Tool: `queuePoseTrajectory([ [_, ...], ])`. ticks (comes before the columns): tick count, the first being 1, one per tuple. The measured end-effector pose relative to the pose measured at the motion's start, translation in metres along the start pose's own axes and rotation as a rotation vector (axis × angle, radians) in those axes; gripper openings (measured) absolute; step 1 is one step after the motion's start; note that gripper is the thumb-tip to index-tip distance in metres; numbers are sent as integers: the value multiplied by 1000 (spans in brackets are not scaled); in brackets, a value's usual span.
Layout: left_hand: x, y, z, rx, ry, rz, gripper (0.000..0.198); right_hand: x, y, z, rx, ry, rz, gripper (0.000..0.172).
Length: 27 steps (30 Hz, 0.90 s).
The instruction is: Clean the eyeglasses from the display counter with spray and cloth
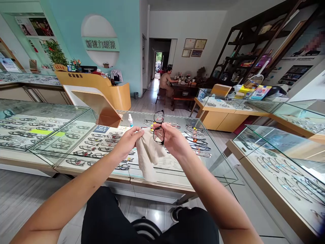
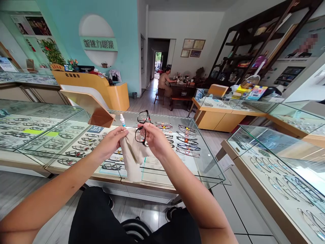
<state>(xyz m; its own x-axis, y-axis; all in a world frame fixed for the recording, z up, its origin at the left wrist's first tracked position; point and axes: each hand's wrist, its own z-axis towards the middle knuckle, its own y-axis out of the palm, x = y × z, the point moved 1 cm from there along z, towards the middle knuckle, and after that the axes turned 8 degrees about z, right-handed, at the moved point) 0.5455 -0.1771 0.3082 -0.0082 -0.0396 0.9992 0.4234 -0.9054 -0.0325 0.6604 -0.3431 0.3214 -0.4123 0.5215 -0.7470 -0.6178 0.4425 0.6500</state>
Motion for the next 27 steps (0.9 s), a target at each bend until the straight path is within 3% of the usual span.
queuePoseTrajectory([
  [5,-3,3,1,-10,-39,-138,45,5,-4,1,11,13,-29,19],
  [15,-11,8,1,38,31,-266,26,11,-14,6,61,0,-29,21],
  [19,-10,-4,8,118,33,-404,20,7,-18,1,71,4,-12,20],
  [22,-9,-14,11,201,-63,-538,5,6,-22,-4,82,29,-9,21],
  [27,-4,-23,7,343,-124,-695,19,16,-22,-13,3,175,62,21],
])
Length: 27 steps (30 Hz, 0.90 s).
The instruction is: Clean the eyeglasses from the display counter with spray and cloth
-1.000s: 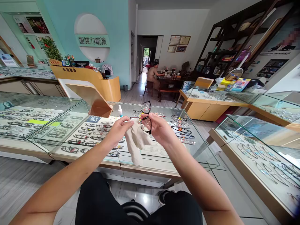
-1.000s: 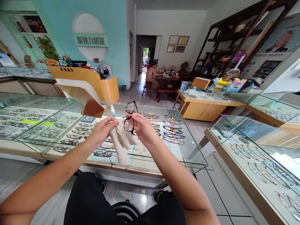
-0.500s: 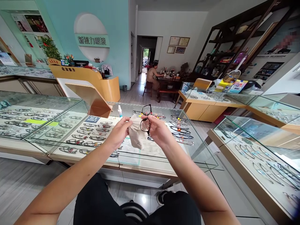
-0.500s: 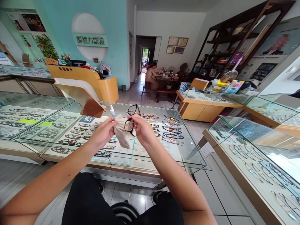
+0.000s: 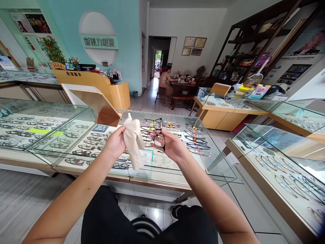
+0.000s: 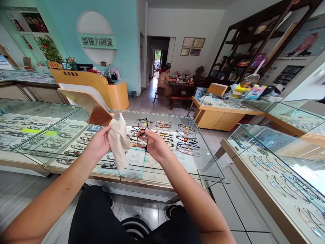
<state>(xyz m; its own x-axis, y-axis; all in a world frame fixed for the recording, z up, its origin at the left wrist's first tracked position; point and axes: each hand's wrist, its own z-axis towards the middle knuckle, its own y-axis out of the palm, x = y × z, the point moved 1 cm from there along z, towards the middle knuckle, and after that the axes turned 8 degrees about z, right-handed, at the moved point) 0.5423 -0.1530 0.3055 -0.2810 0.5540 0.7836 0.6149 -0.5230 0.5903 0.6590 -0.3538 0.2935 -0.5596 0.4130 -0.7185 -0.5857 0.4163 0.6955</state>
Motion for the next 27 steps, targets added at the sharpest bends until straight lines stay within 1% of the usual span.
queuePoseTrajectory([
  [3,3,-1,-3,29,3,-38,17,9,3,-2,-47,34,39,23],
  [7,5,0,-5,-11,-32,-24,15,13,10,-2,-94,20,55,23],
  [13,6,8,-13,-17,-107,-45,25,15,18,0,-142,34,103,22],
  [16,4,8,-13,-41,-135,-33,26,17,19,1,-146,59,124,20],
  [21,-3,-2,-5,-74,-123,-64,22,20,18,4,-159,72,148,18],
  [27,-23,-22,4,-120,-147,-35,21,17,20,9,-157,-23,181,18],
])
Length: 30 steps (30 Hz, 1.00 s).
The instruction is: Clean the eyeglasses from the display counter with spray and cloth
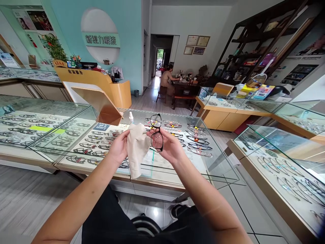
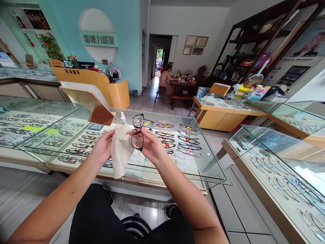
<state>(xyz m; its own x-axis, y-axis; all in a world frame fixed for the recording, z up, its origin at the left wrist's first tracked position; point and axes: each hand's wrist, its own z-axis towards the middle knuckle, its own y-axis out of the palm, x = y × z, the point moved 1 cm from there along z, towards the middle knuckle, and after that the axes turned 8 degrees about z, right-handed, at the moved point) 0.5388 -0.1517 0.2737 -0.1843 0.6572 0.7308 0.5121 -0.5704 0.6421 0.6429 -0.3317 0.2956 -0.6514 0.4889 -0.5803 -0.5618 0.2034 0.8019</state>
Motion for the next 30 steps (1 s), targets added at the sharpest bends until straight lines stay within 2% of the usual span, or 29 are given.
queuePoseTrajectory([
  [4,-14,-20,0,68,73,114,15,-8,8,-4,-49,-37,-117,21],
  [6,-19,-28,-2,83,96,221,19,-14,13,-7,-83,-48,-178,24],
  [9,-18,-31,-7,124,255,473,25,-20,22,-11,-132,-28,-234,29],
  [10,-15,-28,-9,108,340,565,25,-21,25,-12,-146,-13,-250,30],
  [12,-10,-20,-12,-48,455,716,31,-23,29,-14,-168,14,-285,30],
  [14,-6,-9,-15,-291,418,788,41,-23,31,-16,-183,36,-310,31],
  [16,-4,0,-16,-421,288,796,51,-22,32,-18,-192,58,-315,31],
  [19,-1,8,-18,-403,76,735,61,-23,30,-21,-182,85,-303,32],
  [21,0,11,-20,-419,15,680,61,-25,28,-23,-163,87,-294,32],
  [24,1,14,-24,-438,124,641,49,-26,26,-26,-147,77,-287,32],
  [30,-3,18,-32,-329,363,653,40,-19,21,-26,-140,76,-291,31],
])
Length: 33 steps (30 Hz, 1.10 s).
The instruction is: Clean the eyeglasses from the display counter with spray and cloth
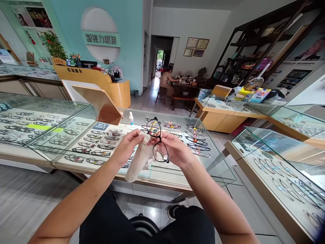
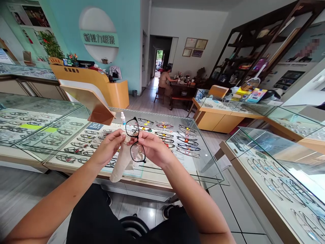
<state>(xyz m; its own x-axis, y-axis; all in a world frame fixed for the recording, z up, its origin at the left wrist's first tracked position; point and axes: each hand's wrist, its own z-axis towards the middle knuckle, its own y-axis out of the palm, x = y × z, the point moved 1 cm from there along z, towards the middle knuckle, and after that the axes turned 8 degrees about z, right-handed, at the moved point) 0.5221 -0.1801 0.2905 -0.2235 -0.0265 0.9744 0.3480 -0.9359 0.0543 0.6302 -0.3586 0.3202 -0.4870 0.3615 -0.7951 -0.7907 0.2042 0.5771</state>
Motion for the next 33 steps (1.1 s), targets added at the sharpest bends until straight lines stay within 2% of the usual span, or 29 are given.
queuePoseTrajectory([
  [4,5,2,1,40,105,74,32,5,0,-3,-21,10,8,30],
  [9,11,-5,5,119,100,115,37,1,-4,-6,17,-23,27,29],
  [14,16,-6,5,-5,71,87,47,-7,-15,-1,98,-111,59,25],
  [18,23,5,3,-101,64,41,49,-5,-21,6,157,-132,71,28],
  [22,31,17,-2,-170,124,57,47,1,-22,10,157,-121,87,29],
  [29,33,25,-8,-159,313,315,29,7,-20,12,173,-155,73,29],
  [33,30,29,-7,-168,312,351,28,9,-17,12,165,-164,65,29],
])
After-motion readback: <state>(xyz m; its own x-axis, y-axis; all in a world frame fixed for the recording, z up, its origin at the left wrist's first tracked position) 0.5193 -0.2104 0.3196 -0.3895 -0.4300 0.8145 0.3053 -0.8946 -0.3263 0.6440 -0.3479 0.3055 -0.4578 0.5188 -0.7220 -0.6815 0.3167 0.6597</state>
